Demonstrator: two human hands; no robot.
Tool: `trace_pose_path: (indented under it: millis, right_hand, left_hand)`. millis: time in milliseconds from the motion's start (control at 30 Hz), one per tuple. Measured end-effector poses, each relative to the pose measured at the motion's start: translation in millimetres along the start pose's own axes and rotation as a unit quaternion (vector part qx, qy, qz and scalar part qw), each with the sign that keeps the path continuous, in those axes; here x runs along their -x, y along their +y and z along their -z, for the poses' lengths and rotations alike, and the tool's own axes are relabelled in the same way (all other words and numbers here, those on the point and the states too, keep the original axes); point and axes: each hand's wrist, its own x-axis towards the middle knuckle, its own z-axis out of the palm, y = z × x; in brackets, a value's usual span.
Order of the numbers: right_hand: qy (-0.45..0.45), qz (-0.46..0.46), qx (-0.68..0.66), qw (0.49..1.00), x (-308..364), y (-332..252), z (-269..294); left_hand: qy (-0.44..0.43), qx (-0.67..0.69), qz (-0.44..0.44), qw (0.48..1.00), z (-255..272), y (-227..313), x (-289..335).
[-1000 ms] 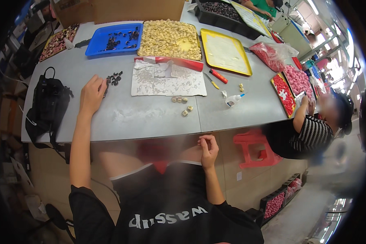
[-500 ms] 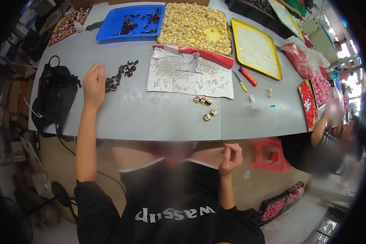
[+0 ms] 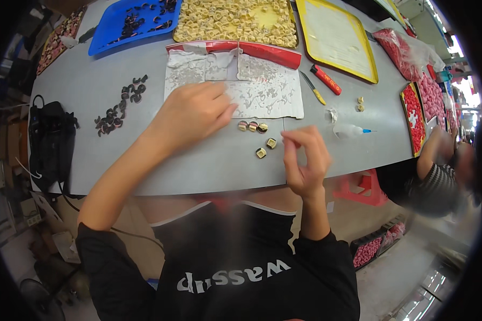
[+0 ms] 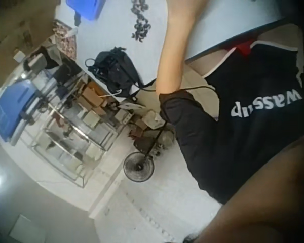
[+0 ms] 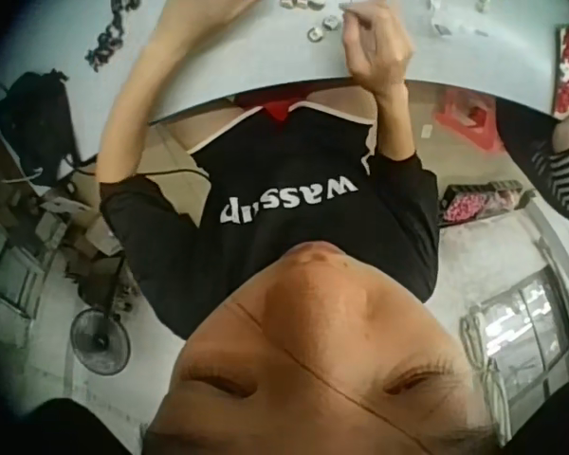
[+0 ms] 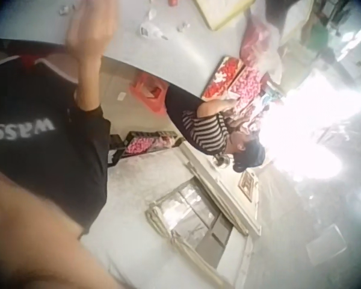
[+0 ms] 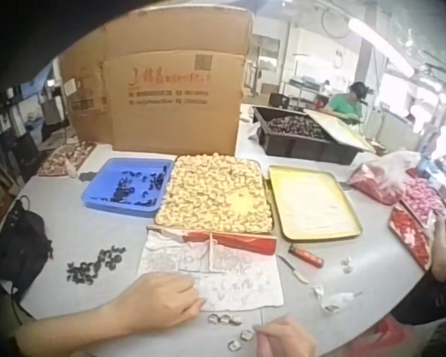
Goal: The worker is gluing small plastic and metal components together at a workbench in a factory environment.
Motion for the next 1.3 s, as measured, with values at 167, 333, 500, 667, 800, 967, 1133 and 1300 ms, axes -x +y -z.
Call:
trace_pose_path:
  millis: [167, 333, 500, 667, 800, 967, 1133, 1300]
  right_hand:
    - [-0.074, 0.0, 0.012, 0.997, -15, 5, -5]
    - [-0.132, -0.017, 0.038, 0.99, -15, -1, -7]
    - [-0.111, -0.121, 0.112, 0.98, -9, -12, -14]
    - [-0.112, -0.135, 0.1, 0.979, -7, -6, -16]
    - [-0.108, -0.155, 0.091, 0.978, -12, -6, -18]
    - [-0.091, -0.17, 0.041, 0.98, -14, -7, -14]
    - [-0.043, -0.2, -0.155, 0.966, -13, -7, -8]
    - [-0.046, -0.213, -0.268, 0.938, -11, -8, -4]
  left_hand:
    - [0.03, -0.016, 0.01, 0.999, -18, -8, -14]
    - [0.049, 0.0, 0.042, 0.998, -16, -14, -9]
    - [0.081, 0.037, 0.067, 0.994, -7, -17, -9]
    - [0.058, 0.103, 0.039, 0.992, -1, -9, -5]
    - [0.026, 0.174, -0.035, 0.984, -10, -4, 0]
    - [0.02, 0.204, -0.047, 0.978, -11, -4, 0]
    - [0.047, 0.237, -0.041, 0.97, -15, -5, 0]
    - [0.042, 0.235, -0.047, 0.97, -18, -3, 4]
